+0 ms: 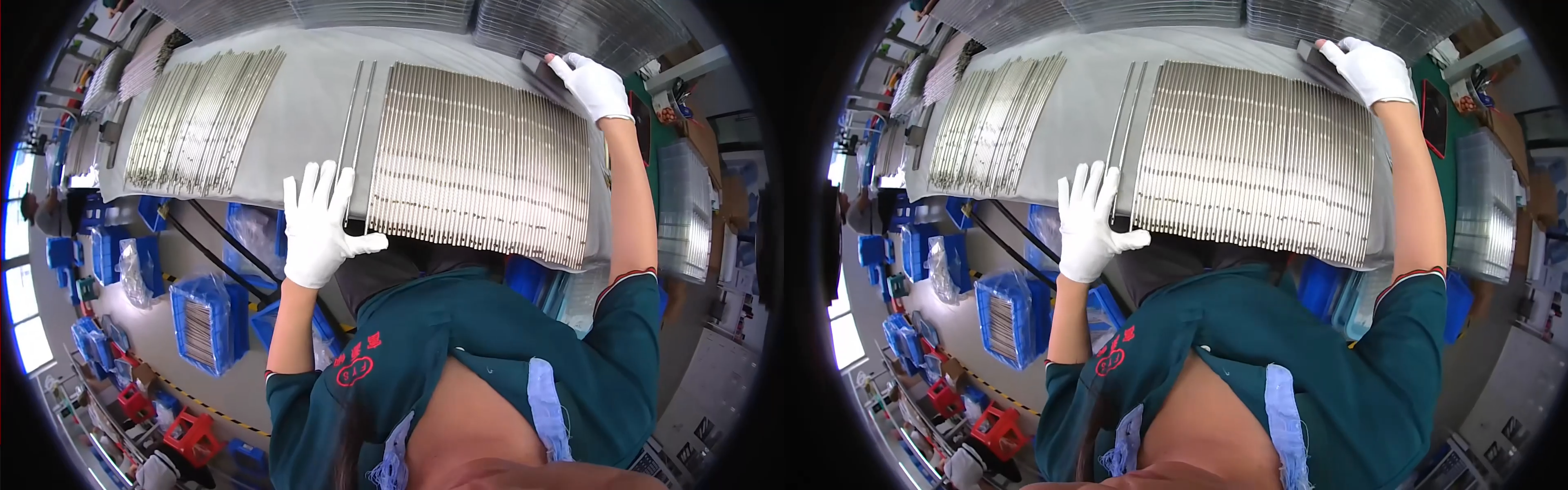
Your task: Arranging and aligning thin metal rods on a workbench using a small block.
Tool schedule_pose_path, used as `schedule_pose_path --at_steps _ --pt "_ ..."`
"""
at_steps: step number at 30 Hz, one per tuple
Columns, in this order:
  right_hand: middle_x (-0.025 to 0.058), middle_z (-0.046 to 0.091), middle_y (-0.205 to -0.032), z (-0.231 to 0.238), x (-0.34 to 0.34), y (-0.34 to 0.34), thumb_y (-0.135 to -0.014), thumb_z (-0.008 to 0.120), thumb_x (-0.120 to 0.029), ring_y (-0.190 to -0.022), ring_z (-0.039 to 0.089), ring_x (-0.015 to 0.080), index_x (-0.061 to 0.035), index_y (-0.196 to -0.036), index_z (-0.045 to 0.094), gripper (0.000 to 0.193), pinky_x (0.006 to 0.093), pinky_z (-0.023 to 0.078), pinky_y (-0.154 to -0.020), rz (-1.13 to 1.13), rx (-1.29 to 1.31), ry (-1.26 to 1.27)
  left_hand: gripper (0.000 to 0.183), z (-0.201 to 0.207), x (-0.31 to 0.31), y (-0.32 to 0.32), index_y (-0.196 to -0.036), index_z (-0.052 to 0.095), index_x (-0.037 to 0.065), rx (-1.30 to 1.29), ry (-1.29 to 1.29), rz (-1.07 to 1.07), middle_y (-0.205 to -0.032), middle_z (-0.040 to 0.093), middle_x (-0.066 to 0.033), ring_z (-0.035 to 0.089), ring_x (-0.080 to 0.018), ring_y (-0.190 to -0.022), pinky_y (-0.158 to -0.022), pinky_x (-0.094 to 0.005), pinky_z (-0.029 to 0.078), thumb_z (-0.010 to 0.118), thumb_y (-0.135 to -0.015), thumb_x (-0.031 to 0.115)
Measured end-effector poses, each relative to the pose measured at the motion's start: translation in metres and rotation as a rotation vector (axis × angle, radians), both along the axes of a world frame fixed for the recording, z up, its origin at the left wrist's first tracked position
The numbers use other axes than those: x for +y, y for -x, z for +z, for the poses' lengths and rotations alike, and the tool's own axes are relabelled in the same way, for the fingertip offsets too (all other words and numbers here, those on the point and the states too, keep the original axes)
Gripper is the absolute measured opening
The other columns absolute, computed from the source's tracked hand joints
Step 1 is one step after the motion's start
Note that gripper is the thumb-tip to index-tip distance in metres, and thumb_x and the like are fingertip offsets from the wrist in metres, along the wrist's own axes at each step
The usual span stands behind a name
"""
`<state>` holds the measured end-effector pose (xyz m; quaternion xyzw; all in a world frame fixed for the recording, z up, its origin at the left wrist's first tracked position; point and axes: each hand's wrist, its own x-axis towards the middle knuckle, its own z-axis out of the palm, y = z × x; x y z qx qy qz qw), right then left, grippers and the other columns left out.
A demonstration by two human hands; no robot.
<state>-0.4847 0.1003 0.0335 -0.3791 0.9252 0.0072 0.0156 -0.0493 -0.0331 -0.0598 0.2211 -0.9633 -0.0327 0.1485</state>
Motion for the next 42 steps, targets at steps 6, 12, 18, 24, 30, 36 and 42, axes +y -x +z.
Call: schedule_pose_path --at_steps 6,12,18,24,30,36,42 --pt "0.0148 0.069 -0.126 -0.024 0.022 0.001 -0.087 0.067 -0.063 -0.118 0.064 0.0349 -0.0107 -0.132 0.063 0.069 0.0458 0.05 -0.1 0.277 0.116 0.202 0.106 0.009 -0.003 0.01 -0.141 0.058 0.011 -0.034 -0.055 -0.116 -0.141 0.056 -0.0159 0.048 -0.0388 -0.135 -0.114 -0.0652 0.028 0.066 -0.062 0.081" --pt "0.0111 0.053 -0.149 -0.024 0.03 0.001 -0.084 0.076 -0.038 -0.132 0.055 0.0315 -0.0128 -0.143 0.054 0.068 0.0414 0.045 -0.11 0.315 0.044 -0.006 0.101 0.006 -0.01 0.01 -0.14 0.059 0.014 -0.01 -0.062 -0.193 -0.14 0.057 -0.0131 0.052 -0.0359 -0.131 -0.11 -0.0624 0.036 0.067 -0.062 0.078" --pt "0.0145 0.063 -0.137 -0.016 0.026 0.009 -0.087 0.075 -0.033 -0.122 0.063 0.0318 -0.0133 -0.139 0.058 0.058 0.0378 0.049 -0.104 0.205 -0.144 0.009 0.096 -0.003 -0.016 0.01 -0.134 0.063 0.011 0.061 -0.057 -0.197 -0.135 0.062 -0.0117 0.056 -0.0345 -0.126 -0.108 -0.0603 0.038 0.061 -0.066 0.079" --pt "0.0153 0.069 -0.127 -0.018 0.034 0.022 -0.095 0.063 -0.041 -0.116 0.066 0.0346 -0.013 -0.136 0.063 0.05 0.0419 0.051 -0.101 0.222 -0.107 0.236 0.09 -0.005 -0.016 0.012 -0.128 0.067 0.01 0.112 -0.036 -0.181 -0.13 0.066 -0.0096 0.059 -0.0331 -0.122 -0.107 -0.0574 0.039 0.059 -0.069 0.077" --pt "0.0074 0.07 -0.118 -0.016 0.026 0.011 -0.099 0.058 -0.034 -0.105 0.068 0.0302 -0.0163 -0.127 0.064 0.034 0.0441 0.056 -0.089 0.349 0.302 0.277 0.088 -0.008 -0.014 0.011 -0.129 0.067 0.011 0.126 -0.043 -0.163 -0.13 0.066 -0.0094 0.058 -0.0332 -0.122 -0.108 -0.0571 0.039 0.06 -0.07 0.077" --pt "0.006 0.07 -0.122 -0.034 0.028 0.022 -0.095 0.064 -0.021 -0.109 0.067 0.0301 -0.0169 -0.125 0.067 0.031 0.0388 0.055 -0.092 0.351 0.303 0.302 0.091 -0.005 -0.002 0.013 -0.131 0.065 0.01 0.127 0.001 -0.117 -0.134 0.063 -0.0104 0.055 -0.0333 -0.127 -0.111 -0.0565 0.034 0.062 -0.07 0.077" --pt "0.0049 0.071 -0.117 -0.037 0.031 0.03 -0.092 0.066 -0.017 -0.101 0.069 0.0287 -0.0166 -0.122 0.066 0.03 0.0412 0.057 -0.085 0.536 0.392 0.48 0.093 -0.012 0.004 0.012 -0.136 0.063 0.012 0.116 0.011 -0.065 -0.137 0.061 -0.0127 0.053 -0.0344 -0.13 -0.114 -0.0576 0.032 0.064 -0.069 0.076"
